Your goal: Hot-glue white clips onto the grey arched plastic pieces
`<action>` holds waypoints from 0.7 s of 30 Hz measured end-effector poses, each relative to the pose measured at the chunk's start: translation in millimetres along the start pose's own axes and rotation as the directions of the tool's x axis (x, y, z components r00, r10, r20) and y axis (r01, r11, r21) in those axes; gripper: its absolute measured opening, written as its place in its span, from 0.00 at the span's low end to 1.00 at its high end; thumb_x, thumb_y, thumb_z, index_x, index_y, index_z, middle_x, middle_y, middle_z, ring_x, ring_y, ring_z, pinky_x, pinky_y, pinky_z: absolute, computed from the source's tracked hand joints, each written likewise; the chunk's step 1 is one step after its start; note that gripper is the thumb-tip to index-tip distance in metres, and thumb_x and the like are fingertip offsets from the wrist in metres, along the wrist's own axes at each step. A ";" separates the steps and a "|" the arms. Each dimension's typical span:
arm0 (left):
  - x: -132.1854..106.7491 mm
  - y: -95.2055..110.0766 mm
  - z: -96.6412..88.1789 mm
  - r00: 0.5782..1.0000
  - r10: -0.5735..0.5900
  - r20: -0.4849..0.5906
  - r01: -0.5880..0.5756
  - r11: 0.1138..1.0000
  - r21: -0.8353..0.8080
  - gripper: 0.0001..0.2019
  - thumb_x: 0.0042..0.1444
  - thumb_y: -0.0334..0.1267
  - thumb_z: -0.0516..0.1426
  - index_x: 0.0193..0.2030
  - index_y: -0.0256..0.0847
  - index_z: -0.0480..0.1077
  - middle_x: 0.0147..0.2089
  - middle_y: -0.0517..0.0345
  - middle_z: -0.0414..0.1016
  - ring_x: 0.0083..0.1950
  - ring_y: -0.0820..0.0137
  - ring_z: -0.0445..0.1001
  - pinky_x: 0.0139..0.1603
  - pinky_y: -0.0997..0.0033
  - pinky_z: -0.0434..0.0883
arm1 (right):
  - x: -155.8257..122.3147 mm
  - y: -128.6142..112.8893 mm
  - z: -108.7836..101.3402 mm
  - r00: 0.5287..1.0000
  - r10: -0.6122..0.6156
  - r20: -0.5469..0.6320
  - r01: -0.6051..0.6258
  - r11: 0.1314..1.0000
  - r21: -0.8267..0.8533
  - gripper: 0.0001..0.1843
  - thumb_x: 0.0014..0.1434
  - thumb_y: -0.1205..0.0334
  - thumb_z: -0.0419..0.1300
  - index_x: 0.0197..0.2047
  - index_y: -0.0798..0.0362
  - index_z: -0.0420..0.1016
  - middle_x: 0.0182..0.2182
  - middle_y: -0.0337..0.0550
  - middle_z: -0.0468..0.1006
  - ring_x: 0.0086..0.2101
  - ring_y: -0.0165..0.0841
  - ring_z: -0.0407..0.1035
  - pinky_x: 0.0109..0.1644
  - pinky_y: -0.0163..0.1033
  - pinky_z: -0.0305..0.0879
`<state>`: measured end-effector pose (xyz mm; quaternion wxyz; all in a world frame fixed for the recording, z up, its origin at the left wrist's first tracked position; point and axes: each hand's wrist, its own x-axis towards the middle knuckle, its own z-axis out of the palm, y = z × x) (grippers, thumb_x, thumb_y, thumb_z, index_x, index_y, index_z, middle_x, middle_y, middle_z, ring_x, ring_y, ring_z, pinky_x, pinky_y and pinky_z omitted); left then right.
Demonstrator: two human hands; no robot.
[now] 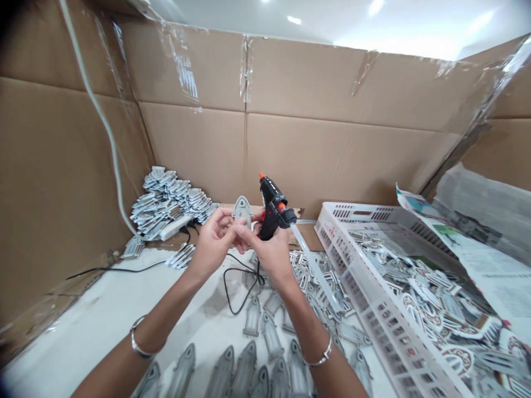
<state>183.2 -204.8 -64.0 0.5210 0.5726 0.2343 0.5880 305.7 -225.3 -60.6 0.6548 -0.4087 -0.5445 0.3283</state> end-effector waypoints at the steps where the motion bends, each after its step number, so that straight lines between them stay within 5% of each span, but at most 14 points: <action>1: 0.9 0.7 -0.3 1.000 -0.008 0.011 0.008 1.000 -0.009 0.17 0.56 0.46 0.63 0.43 0.40 0.63 0.29 0.66 0.69 0.20 0.74 0.74 0.19 0.74 0.73 | 0.6 -1.7 -1.1 1.000 0.003 0.001 -0.003 1.000 0.007 0.19 0.50 0.52 0.70 0.39 0.49 0.68 0.28 0.33 0.69 0.26 0.27 0.63 0.31 0.37 0.64; 6: 5.3 5.3 -4.7 0.997 -0.060 0.038 0.060 0.998 -0.013 0.18 0.56 0.46 0.64 0.44 0.38 0.63 0.31 0.62 0.73 0.22 0.71 0.77 0.19 0.75 0.73 | 4.6 -5.7 -12.8 0.995 0.045 -0.086 -0.043 0.999 0.019 0.16 0.54 0.47 0.65 0.36 0.51 0.72 0.24 0.33 0.67 0.21 0.26 0.60 0.26 0.36 0.60; 11: 8.4 13.1 -13.6 0.996 -0.084 0.006 0.084 0.996 0.030 0.18 0.55 0.45 0.64 0.44 0.39 0.63 0.34 0.58 0.77 0.25 0.69 0.80 0.22 0.74 0.75 | 7.4 -6.9 -35.4 0.982 0.011 -0.189 -0.056 0.971 -0.232 0.17 0.52 0.46 0.67 0.33 0.52 0.76 0.21 0.35 0.68 0.24 0.30 0.61 0.30 0.39 0.62; 15: 9.5 21.4 -19.1 0.996 -0.092 0.002 0.092 0.994 0.052 0.18 0.55 0.46 0.64 0.44 0.40 0.62 0.36 0.54 0.81 0.28 0.66 0.81 0.24 0.72 0.76 | 7.7 -18.8 -44.4 0.994 -0.102 -0.033 0.075 0.877 -0.474 0.15 0.54 0.48 0.66 0.32 0.51 0.75 0.25 0.38 0.73 0.28 0.33 0.65 0.35 0.40 0.63; 21: 9.0 27.3 -22.4 0.997 -0.078 0.004 0.077 0.994 0.076 0.17 0.56 0.45 0.63 0.44 0.41 0.62 0.37 0.53 0.82 0.27 0.67 0.81 0.25 0.72 0.77 | 11.1 -23.5 -40.2 0.960 -0.191 0.205 0.276 0.774 -0.569 0.13 0.58 0.55 0.60 0.25 0.51 0.68 0.26 0.37 0.71 0.28 0.30 0.63 0.35 0.38 0.58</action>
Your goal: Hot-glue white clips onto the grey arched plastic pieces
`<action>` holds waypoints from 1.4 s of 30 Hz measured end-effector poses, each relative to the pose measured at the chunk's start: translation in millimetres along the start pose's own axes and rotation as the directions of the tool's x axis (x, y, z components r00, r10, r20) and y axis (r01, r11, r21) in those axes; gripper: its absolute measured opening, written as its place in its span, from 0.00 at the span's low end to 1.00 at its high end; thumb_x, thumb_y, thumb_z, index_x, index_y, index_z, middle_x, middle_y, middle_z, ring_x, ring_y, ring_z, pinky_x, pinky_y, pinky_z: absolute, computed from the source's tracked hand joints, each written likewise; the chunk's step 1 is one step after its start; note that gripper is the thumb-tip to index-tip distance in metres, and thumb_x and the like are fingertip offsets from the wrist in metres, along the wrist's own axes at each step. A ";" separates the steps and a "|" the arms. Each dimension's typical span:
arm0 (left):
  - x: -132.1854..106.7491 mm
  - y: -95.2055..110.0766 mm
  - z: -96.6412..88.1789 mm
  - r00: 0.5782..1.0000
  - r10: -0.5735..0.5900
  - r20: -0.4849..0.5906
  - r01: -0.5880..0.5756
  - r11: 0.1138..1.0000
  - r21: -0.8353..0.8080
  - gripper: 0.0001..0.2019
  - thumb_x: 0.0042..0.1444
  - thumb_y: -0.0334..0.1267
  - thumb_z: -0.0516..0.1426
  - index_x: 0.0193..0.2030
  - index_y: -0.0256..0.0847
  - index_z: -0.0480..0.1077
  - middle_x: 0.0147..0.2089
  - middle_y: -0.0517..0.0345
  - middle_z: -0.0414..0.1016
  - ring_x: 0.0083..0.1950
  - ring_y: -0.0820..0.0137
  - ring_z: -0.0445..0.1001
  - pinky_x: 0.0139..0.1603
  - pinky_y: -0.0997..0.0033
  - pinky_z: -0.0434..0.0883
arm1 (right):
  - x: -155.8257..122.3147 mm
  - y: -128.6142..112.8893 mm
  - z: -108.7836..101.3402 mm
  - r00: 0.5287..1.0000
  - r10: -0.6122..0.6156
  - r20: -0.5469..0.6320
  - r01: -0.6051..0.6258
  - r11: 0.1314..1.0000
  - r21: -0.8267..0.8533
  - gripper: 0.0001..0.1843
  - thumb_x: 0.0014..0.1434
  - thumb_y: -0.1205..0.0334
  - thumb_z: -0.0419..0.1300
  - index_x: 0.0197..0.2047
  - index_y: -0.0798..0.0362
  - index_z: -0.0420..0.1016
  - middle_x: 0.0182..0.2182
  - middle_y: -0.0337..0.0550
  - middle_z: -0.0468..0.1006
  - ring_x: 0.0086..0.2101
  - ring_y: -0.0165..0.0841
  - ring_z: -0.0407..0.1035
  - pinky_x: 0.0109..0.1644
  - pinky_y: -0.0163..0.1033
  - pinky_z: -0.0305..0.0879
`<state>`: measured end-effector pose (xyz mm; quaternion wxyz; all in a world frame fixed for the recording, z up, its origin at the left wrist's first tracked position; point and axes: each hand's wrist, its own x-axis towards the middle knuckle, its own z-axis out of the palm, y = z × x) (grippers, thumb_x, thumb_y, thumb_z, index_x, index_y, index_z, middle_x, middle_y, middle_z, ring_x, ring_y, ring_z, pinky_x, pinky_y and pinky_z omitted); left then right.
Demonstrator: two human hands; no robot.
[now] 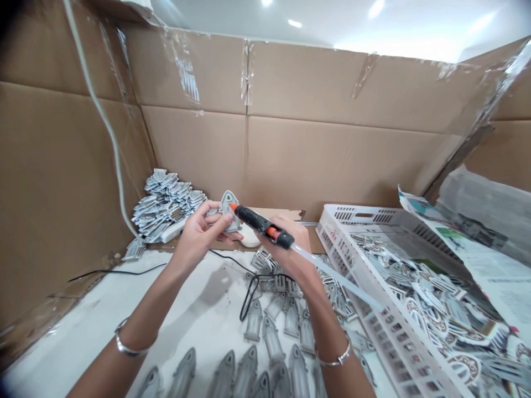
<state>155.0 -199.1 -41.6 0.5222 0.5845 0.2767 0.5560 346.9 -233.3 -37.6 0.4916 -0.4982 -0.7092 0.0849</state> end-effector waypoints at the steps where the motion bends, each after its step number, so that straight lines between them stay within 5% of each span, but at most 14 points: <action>1: -0.2 0.4 -0.1 1.000 0.002 -0.002 -0.002 1.000 0.003 0.17 0.56 0.45 0.63 0.44 0.41 0.62 0.37 0.53 0.82 0.27 0.67 0.81 0.25 0.72 0.77 | 0.6 1.3 1.3 1.000 -0.027 0.012 0.027 1.000 -0.004 0.12 0.58 0.56 0.60 0.26 0.51 0.69 0.26 0.37 0.71 0.29 0.30 0.63 0.35 0.38 0.58; 10: -1.3 -0.7 1.6 1.000 0.027 -0.006 -0.027 1.000 0.013 0.16 0.56 0.45 0.63 0.44 0.42 0.62 0.36 0.54 0.81 0.27 0.67 0.81 0.25 0.71 0.77 | -0.8 9.3 3.9 0.994 -0.102 -0.038 0.100 0.993 -0.069 0.12 0.56 0.62 0.59 0.23 0.50 0.62 0.24 0.36 0.67 0.26 0.29 0.60 0.32 0.38 0.55; 28: -0.1 -6.2 -0.2 0.999 0.015 -0.043 -0.012 0.998 0.061 0.16 0.57 0.44 0.62 0.44 0.42 0.61 0.39 0.53 0.82 0.26 0.69 0.80 0.24 0.75 0.76 | -0.7 18.2 12.0 0.979 -0.176 -0.099 0.159 0.974 -0.160 0.10 0.55 0.64 0.57 0.24 0.50 0.63 0.27 0.38 0.68 0.27 0.29 0.61 0.32 0.36 0.55; 31: 0.8 -6.3 -1.0 0.999 -0.003 -0.048 0.006 0.998 0.066 0.17 0.56 0.45 0.63 0.43 0.42 0.60 0.38 0.53 0.82 0.27 0.68 0.81 0.23 0.75 0.74 | 3.6 29.7 8.5 0.987 -0.067 -0.144 0.038 0.979 -0.200 0.12 0.57 0.57 0.59 0.25 0.50 0.66 0.27 0.38 0.70 0.27 0.30 0.63 0.32 0.36 0.56; 35: 3.3 -9.4 -3.0 0.999 0.002 -0.046 0.002 0.997 0.082 0.17 0.56 0.46 0.62 0.40 0.42 0.58 0.39 0.52 0.81 0.27 0.68 0.80 0.21 0.77 0.71 | 11.0 68.9 1.6 0.962 0.248 -0.113 -0.272 0.895 -0.354 0.18 0.60 0.46 0.55 0.34 0.51 0.76 0.31 0.46 0.79 0.34 0.39 0.72 0.35 0.38 0.61; 39: 4.9 -15.3 -4.6 0.999 0.016 -0.036 -0.012 0.992 0.123 0.16 0.55 0.44 0.62 0.37 0.42 0.58 0.37 0.53 0.81 0.26 0.72 0.77 0.21 0.79 0.66 | 11.9 116.7 2.1 0.801 0.597 0.039 -0.418 0.605 -0.677 0.20 0.59 0.49 0.57 0.45 0.54 0.80 0.42 0.57 0.82 0.43 0.47 0.76 0.41 0.42 0.64; 42: 5.3 -17.7 -4.5 0.999 0.027 -0.020 -0.024 0.988 0.153 0.14 0.54 0.42 0.63 0.35 0.41 0.60 0.35 0.55 0.80 0.25 0.75 0.75 0.24 0.78 0.67 | 7.5 139.4 6.0 0.712 0.701 0.041 -0.448 0.499 -0.741 0.23 0.58 0.49 0.59 0.50 0.55 0.79 0.47 0.60 0.80 0.47 0.48 0.76 0.43 0.43 0.66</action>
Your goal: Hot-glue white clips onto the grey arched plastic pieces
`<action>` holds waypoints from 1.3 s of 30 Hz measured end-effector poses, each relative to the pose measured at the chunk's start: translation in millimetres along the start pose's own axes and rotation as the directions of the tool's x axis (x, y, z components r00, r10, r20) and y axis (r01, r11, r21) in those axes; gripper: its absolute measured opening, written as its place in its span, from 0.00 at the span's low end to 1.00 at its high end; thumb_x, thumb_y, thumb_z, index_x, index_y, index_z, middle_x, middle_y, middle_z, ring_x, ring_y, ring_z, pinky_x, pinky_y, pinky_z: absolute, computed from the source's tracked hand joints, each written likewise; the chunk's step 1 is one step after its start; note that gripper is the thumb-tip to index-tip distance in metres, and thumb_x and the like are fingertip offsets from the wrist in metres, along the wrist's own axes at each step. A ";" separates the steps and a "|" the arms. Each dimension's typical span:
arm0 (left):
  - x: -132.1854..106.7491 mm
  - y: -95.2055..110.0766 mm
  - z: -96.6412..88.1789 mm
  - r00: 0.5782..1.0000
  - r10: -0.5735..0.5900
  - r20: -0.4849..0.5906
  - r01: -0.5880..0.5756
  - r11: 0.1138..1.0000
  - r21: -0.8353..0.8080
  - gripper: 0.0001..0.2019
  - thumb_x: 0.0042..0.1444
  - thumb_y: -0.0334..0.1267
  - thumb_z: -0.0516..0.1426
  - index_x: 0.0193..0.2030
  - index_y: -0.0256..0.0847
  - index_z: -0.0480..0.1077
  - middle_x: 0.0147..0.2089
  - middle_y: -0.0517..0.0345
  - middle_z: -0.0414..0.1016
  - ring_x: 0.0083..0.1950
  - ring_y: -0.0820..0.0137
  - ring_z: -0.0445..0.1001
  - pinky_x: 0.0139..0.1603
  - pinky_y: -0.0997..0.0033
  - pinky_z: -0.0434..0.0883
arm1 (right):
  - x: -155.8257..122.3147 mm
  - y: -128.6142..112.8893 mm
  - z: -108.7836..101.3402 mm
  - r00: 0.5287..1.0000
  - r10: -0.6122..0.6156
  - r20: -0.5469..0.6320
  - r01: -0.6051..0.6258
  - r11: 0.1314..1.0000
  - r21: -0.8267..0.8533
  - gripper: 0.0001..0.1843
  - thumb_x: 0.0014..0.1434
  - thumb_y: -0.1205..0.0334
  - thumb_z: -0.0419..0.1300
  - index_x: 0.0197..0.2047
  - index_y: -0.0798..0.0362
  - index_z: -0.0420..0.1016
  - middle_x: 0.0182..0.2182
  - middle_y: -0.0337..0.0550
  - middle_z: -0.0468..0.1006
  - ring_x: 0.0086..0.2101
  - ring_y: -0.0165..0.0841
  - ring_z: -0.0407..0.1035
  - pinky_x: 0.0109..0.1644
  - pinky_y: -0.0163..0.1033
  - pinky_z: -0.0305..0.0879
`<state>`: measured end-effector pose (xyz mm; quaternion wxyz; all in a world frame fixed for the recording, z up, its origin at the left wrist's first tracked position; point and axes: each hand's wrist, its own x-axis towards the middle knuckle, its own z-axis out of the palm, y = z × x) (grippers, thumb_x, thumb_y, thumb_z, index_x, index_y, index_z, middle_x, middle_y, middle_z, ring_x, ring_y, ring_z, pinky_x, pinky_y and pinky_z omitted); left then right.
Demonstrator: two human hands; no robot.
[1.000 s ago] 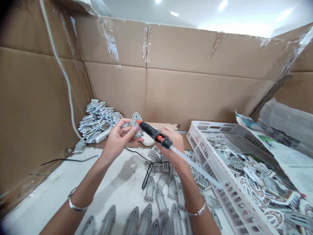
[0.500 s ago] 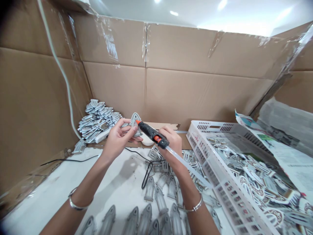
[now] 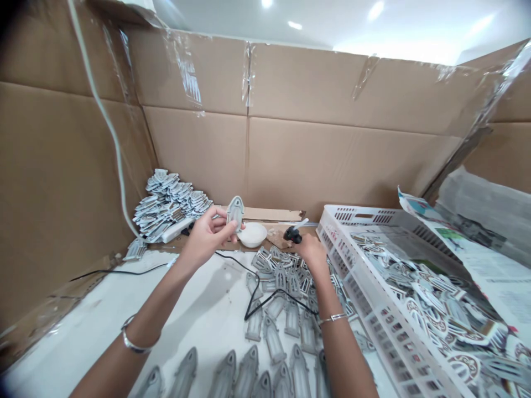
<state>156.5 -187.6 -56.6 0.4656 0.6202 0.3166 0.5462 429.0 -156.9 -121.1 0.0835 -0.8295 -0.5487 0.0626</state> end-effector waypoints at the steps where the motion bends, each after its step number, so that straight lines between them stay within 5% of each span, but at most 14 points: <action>1: 0.2 -0.2 0.2 1.000 0.005 0.006 -0.005 1.000 0.011 0.14 0.54 0.42 0.63 0.35 0.40 0.62 0.34 0.55 0.80 0.26 0.74 0.74 0.26 0.77 0.67 | 1.6 2.2 3.7 1.000 0.011 0.009 -0.011 1.000 -0.006 0.23 0.57 0.50 0.59 0.50 0.56 0.79 0.46 0.62 0.80 0.47 0.49 0.76 0.43 0.43 0.66; 9: 3.2 0.1 -5.1 0.998 -0.006 0.058 0.001 0.996 0.085 0.15 0.53 0.46 0.64 0.25 0.39 0.68 0.23 0.63 0.66 0.25 0.76 0.63 0.26 0.75 0.60 | -8.4 0.7 -9.1 0.995 0.030 -0.096 -0.032 0.999 -0.018 0.21 0.60 0.53 0.56 0.49 0.55 0.80 0.45 0.63 0.80 0.46 0.51 0.75 0.46 0.47 0.66; 12: 3.8 1.7 -9.0 0.999 -0.011 0.041 0.007 0.996 0.087 0.16 0.53 0.47 0.64 0.23 0.39 0.67 0.22 0.64 0.64 0.25 0.76 0.63 0.27 0.75 0.61 | -23.7 -12.4 -28.1 0.954 -0.094 -0.284 0.149 0.972 0.181 0.21 0.61 0.47 0.55 0.44 0.53 0.81 0.39 0.56 0.82 0.42 0.49 0.75 0.43 0.46 0.66; 16: 5.1 4.8 -13.7 1.000 -0.023 0.014 0.023 0.998 0.051 0.14 0.51 0.46 0.64 0.25 0.39 0.70 0.25 0.63 0.68 0.27 0.75 0.66 0.29 0.75 0.64 | -60.0 -34.3 -52.9 0.867 -0.240 -0.437 0.477 0.652 0.589 0.21 0.56 0.42 0.61 0.38 0.52 0.78 0.32 0.44 0.80 0.35 0.41 0.72 0.40 0.43 0.66; 20: 6.2 6.5 -17.1 0.999 -0.014 0.029 0.013 0.999 0.033 0.10 0.51 0.43 0.64 0.30 0.38 0.74 0.28 0.60 0.72 0.29 0.74 0.68 0.32 0.76 0.65 | -87.7 -48.9 -67.6 0.782 -0.417 -0.464 0.623 0.486 0.613 0.12 0.57 0.50 0.64 0.38 0.49 0.77 0.34 0.40 0.78 0.34 0.35 0.69 0.41 0.41 0.64; 24: 6.0 7.1 -17.2 1.000 0.007 0.027 -0.007 1.000 0.023 0.10 0.52 0.42 0.64 0.27 0.38 0.72 0.27 0.62 0.70 0.29 0.75 0.67 0.33 0.76 0.65 | -91.0 -54.3 -69.6 0.733 -0.514 -0.446 0.673 0.448 0.589 0.07 0.55 0.57 0.64 0.32 0.50 0.75 0.33 0.38 0.76 0.33 0.33 0.68 0.39 0.39 0.62; 33: 5.1 8.3 -15.7 0.999 0.031 0.038 -0.033 0.998 0.054 0.11 0.52 0.43 0.64 0.27 0.38 0.71 0.26 0.62 0.69 0.29 0.74 0.66 0.32 0.75 0.64 | -86.5 -56.3 -62.8 0.721 -0.509 -0.470 0.687 0.443 0.576 0.03 0.53 0.62 0.63 0.30 0.50 0.73 0.32 0.37 0.74 0.31 0.30 0.67 0.37 0.37 0.59; 39: 4.8 8.9 -15.2 0.999 0.040 0.037 -0.044 0.993 0.108 0.12 0.52 0.43 0.63 0.27 0.38 0.69 0.26 0.63 0.68 0.29 0.75 0.65 0.32 0.75 0.63 | -81.9 -54.7 -58.8 0.660 -0.518 -0.544 0.751 0.469 0.464 0.03 0.52 0.64 0.59 0.27 0.52 0.71 0.31 0.39 0.74 0.31 0.30 0.66 0.36 0.37 0.59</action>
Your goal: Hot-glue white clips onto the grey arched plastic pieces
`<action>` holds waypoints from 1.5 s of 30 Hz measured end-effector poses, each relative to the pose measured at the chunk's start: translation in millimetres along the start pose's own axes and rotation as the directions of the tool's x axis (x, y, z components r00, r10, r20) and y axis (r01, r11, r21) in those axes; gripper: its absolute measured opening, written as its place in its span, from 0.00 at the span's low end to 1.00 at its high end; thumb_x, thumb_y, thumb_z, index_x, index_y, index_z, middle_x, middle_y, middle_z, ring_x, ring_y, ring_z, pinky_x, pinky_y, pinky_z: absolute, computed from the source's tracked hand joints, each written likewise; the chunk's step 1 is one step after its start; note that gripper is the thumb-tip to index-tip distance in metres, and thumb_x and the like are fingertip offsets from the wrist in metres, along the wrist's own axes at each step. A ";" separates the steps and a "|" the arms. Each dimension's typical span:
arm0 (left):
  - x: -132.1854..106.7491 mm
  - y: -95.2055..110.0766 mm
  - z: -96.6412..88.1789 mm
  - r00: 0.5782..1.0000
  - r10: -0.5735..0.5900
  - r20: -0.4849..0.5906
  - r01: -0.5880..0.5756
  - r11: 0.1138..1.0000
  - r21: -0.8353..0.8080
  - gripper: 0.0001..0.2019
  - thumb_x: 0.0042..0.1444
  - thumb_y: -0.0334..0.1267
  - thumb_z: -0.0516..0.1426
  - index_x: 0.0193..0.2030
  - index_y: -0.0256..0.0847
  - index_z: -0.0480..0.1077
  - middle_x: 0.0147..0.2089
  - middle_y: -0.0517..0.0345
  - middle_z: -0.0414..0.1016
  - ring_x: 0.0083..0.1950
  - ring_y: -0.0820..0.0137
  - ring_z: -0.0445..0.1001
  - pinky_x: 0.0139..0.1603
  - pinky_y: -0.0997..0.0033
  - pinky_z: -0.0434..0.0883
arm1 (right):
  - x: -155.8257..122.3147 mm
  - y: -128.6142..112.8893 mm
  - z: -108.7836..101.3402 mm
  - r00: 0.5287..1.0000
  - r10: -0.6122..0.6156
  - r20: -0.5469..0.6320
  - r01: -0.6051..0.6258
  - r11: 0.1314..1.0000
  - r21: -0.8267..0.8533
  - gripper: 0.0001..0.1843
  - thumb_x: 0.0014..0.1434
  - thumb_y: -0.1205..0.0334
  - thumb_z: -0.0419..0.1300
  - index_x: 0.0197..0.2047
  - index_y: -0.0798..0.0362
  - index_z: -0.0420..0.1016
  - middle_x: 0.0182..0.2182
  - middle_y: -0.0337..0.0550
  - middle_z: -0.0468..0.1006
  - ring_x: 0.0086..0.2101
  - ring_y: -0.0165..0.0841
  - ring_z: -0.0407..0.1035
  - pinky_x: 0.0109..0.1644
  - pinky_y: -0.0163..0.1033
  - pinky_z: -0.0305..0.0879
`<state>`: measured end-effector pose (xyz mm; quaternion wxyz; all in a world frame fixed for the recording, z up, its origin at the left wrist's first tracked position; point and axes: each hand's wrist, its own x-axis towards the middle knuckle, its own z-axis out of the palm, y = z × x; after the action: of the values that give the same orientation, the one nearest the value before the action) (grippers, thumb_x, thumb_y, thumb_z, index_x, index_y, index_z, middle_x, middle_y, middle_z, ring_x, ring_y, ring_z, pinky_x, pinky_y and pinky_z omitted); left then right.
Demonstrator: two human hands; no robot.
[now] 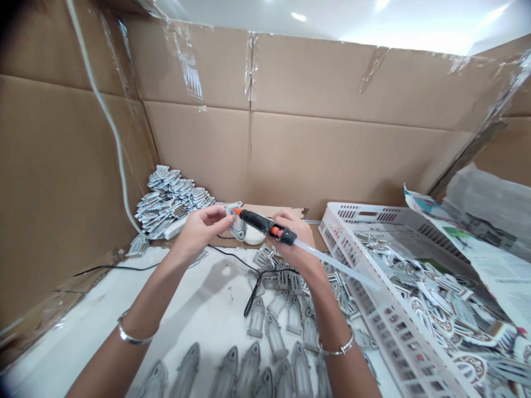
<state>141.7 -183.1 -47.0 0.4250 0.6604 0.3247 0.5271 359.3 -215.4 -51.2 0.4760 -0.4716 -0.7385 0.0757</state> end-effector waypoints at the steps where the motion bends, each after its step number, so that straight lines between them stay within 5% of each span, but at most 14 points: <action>1: -0.2 0.5 0.0 1.000 0.002 -0.004 -0.002 1.000 0.014 0.12 0.52 0.43 0.63 0.26 0.38 0.69 0.26 0.63 0.68 0.29 0.75 0.65 0.32 0.75 0.63 | -0.3 1.1 0.2 1.000 -0.014 -0.003 0.014 1.000 -0.018 0.03 0.52 0.65 0.59 0.27 0.52 0.71 0.32 0.40 0.73 0.31 0.30 0.66 0.36 0.37 0.59; 28: 0.2 -1.5 0.3 0.999 0.021 -0.025 -0.019 0.998 0.064 0.10 0.53 0.41 0.62 0.27 0.37 0.69 0.26 0.63 0.67 0.29 0.75 0.65 0.32 0.75 0.62 | -1.8 4.2 5.8 0.994 -0.096 -0.056 0.090 0.991 -0.101 0.09 0.56 0.64 0.57 0.24 0.52 0.67 0.30 0.38 0.70 0.29 0.28 0.64 0.34 0.36 0.58; 33: 1.3 -2.6 -4.1 1.000 -0.015 0.013 0.014 0.998 0.058 0.10 0.54 0.42 0.61 0.28 0.37 0.70 0.27 0.63 0.69 0.30 0.75 0.67 0.33 0.74 0.64 | 0.5 15.9 2.4 0.988 0.107 -0.108 -0.113 0.992 -0.059 0.11 0.57 0.52 0.61 0.31 0.51 0.72 0.30 0.38 0.74 0.30 0.31 0.67 0.35 0.36 0.62; 36: 4.8 -10.6 -6.4 0.998 -0.045 0.048 0.041 0.996 0.074 0.11 0.53 0.43 0.62 0.28 0.38 0.70 0.27 0.62 0.70 0.30 0.74 0.68 0.33 0.74 0.65 | 3.2 39.2 0.4 0.935 0.350 -0.064 -0.355 0.913 -0.202 0.20 0.58 0.43 0.59 0.43 0.51 0.76 0.35 0.43 0.79 0.35 0.36 0.72 0.39 0.39 0.65; 38: 8.5 -19.4 -7.4 0.995 -0.090 0.053 0.086 0.994 0.070 0.10 0.51 0.43 0.63 0.30 0.38 0.70 0.29 0.60 0.73 0.30 0.72 0.71 0.34 0.73 0.68 | 3.7 60.8 2.6 0.839 0.543 0.033 -0.476 0.763 -0.437 0.21 0.59 0.44 0.58 0.45 0.51 0.78 0.39 0.48 0.81 0.40 0.41 0.75 0.42 0.40 0.66; 41: 14.5 -34.6 -11.9 0.982 -0.183 0.041 0.180 0.981 0.072 0.15 0.47 0.42 0.64 0.40 0.38 0.71 0.31 0.58 0.77 0.31 0.69 0.75 0.37 0.69 0.71 | 0.2 95.3 10.6 0.726 0.686 0.043 -0.516 0.585 -0.625 0.21 0.59 0.48 0.58 0.48 0.53 0.79 0.45 0.54 0.81 0.46 0.46 0.75 0.45 0.41 0.66; 45: 19.3 -52.4 -34.9 0.984 -0.173 -0.041 0.178 0.957 0.231 0.21 0.45 0.44 0.63 0.46 0.36 0.71 0.29 0.56 0.79 0.31 0.66 0.77 0.38 0.66 0.71 | -9.6 127.7 20.0 0.655 0.756 0.017 -0.540 0.484 -0.688 0.25 0.60 0.47 0.56 0.52 0.56 0.78 0.48 0.60 0.80 0.49 0.50 0.75 0.47 0.44 0.67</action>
<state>113.3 -136.0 -83.3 0.3861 0.6690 0.4461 0.4521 424.5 -146.6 -139.6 0.0972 -0.8285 -0.5462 0.0758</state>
